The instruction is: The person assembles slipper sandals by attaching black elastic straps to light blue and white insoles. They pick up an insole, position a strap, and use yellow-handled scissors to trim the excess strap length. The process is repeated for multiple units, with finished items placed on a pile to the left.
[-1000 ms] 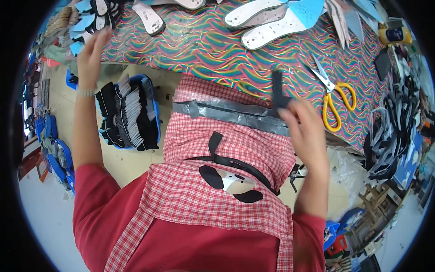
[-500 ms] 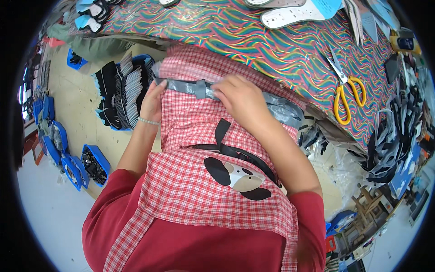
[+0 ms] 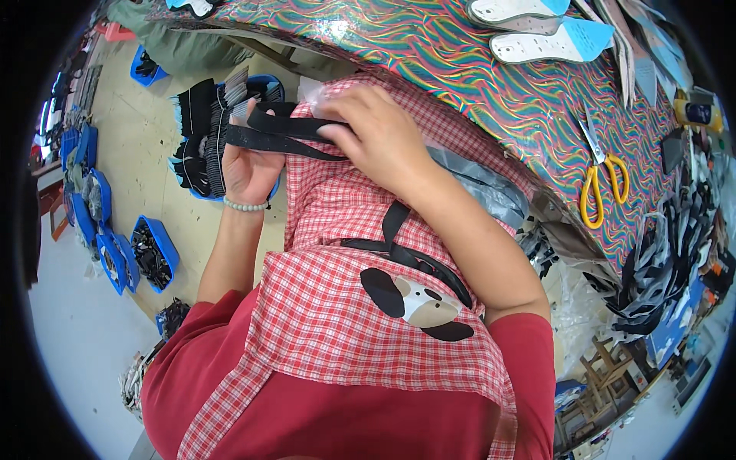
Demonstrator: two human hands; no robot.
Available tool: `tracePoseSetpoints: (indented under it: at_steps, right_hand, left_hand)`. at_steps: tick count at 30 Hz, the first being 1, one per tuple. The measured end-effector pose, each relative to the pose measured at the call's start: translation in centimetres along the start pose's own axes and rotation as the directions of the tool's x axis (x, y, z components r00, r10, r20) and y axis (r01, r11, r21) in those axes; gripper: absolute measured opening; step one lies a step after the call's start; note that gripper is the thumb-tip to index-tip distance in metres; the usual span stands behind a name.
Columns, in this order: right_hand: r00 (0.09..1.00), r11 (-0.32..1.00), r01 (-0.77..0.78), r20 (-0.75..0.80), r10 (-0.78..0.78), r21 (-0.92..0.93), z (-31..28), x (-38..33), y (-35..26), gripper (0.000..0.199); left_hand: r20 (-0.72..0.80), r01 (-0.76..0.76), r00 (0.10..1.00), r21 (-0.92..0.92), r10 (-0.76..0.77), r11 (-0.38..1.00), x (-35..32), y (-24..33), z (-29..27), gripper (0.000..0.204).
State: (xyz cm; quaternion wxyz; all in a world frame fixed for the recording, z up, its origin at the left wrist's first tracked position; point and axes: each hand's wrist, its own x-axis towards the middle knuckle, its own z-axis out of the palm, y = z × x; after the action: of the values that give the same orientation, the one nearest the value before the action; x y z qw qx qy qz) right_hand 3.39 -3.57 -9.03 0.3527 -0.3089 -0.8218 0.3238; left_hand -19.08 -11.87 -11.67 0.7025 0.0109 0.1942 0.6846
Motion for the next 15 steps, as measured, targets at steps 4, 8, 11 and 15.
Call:
tracePoseSetpoints:
  at_steps: [4,8,11,15]
  right_hand:
    - [0.973,0.987,-0.121,0.21,0.097,0.103,0.6,1.4,-0.6,0.019]
    - [0.992,0.986,-0.11,0.081,0.1,0.126,0.7,2.0,-0.5,0.016]
    - [0.999,0.993,-0.04,-0.016,0.042,0.11,0.1,3.0,0.2,0.016]
    - [0.976,0.927,-0.212,0.117,0.184,0.309,-1.3,4.2,0.0,0.019]
  left_hand:
    - [0.076,0.012,0.997,0.031,-0.014,0.999,-0.3,0.4,0.2,0.043]
    - [0.099,0.018,0.995,-0.046,-0.013,0.999,-0.6,0.6,0.5,0.045]
    - [0.105,0.032,0.994,-0.011,-0.031,0.999,-1.4,1.2,-0.6,0.048]
    - [0.078,0.0,0.997,0.05,-0.003,0.999,-2.4,1.6,-2.0,0.049]
